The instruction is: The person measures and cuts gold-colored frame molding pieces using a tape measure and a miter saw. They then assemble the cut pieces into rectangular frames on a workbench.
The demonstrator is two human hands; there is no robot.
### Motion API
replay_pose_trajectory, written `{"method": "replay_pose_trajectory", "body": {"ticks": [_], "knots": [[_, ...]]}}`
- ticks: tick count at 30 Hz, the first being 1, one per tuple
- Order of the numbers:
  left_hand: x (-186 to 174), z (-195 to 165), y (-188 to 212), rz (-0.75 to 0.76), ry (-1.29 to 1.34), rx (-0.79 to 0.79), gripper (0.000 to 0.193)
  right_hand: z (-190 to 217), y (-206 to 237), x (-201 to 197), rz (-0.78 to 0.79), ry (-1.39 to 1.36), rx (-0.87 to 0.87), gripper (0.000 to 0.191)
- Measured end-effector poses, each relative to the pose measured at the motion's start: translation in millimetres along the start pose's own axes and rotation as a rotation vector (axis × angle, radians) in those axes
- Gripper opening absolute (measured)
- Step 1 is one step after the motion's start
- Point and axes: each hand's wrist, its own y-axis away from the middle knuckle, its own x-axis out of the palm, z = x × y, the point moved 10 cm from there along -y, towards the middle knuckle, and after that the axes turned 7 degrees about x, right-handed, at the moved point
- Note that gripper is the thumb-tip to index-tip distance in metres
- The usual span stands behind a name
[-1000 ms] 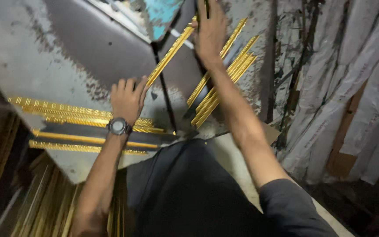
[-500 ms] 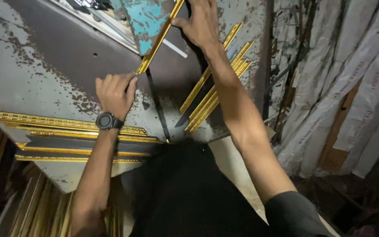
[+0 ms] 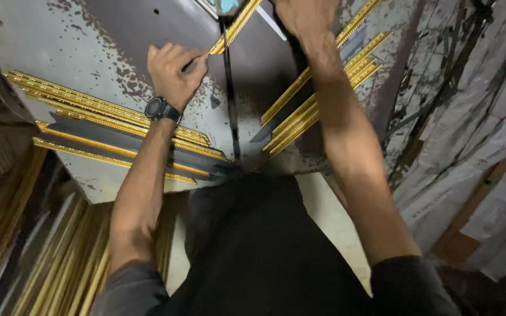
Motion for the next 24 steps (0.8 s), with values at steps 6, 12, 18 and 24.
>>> {"method": "replay_pose_trajectory", "body": {"ticks": [6, 12, 18, 24], "knots": [[-24, -41, 53, 0.345, -0.069, 0.098, 0.025, -28, 60, -17, 0.012, 0.068, -0.199, 0.087], [-74, -5, 99, 0.445, -0.348, 0.164, 0.021, -21, 106, -34, 0.077, 0.082, -0.137, 0.081], [-39, -6, 129, 0.645, -0.359, 0.360, 0.005, 15, 174, -76, -0.123, -0.397, -0.208, 0.048], [-40, -36, 163, 0.577, -0.264, 0.408, 0.044, 69, 236, -66, 0.016, -0.306, -0.353, 0.039]]}}
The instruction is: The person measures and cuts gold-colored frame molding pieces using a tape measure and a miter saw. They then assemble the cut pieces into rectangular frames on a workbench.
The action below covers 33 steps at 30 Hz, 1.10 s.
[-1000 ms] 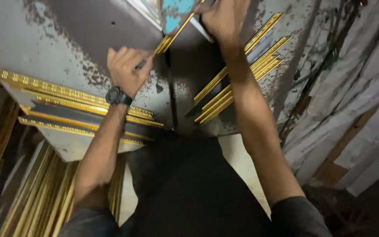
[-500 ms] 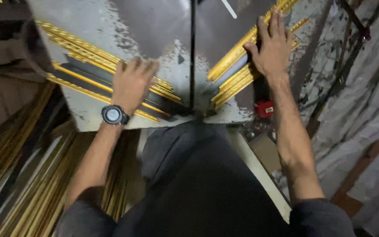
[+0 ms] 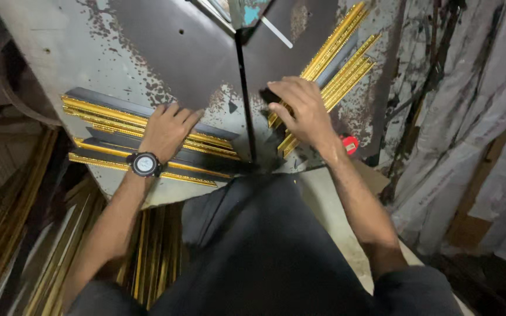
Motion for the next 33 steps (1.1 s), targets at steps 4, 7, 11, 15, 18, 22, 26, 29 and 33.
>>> {"method": "replay_pose_trajectory", "body": {"ticks": [4, 7, 11, 15, 18, 22, 26, 29, 33], "knots": [[8, -13, -1, 0.061, -0.046, -0.005, 0.023, 11, 14, 11, 0.045, -0.066, 0.097, 0.034], [5, -22, -19, 0.091, -0.056, -0.020, 0.020, 26, 18, 15, 0.036, 0.036, -0.015, 0.035], [-27, -26, -57, -0.115, 0.366, -0.197, 0.015, 50, 21, 20, -0.036, 0.275, -0.346, 0.038], [-31, -40, -87, -0.108, 0.943, -0.263, 0.035, 41, 10, 24, -0.087, 0.411, -0.467, 0.021], [-62, -44, -87, -0.372, 0.718, -0.083, 0.034, 13, -8, 27, -0.131, 0.496, -0.462, 0.005], [-32, -11, -59, -0.324, 0.228, -0.362, 0.033, -66, -63, 1, -0.323, 0.506, -0.002, 0.026], [7, -5, -42, -0.308, 0.166, -0.439, 0.036, -115, -83, -4, -0.495, 0.215, 0.356, 0.070], [22, -3, -37, -0.318, 0.175, -0.471, 0.032, -119, -86, 16, -0.452, 0.080, 0.434, 0.063], [22, -1, -40, -0.308, 0.149, -0.444, 0.030, -91, -105, 26, -0.372, 0.095, 0.228, 0.091]]}}
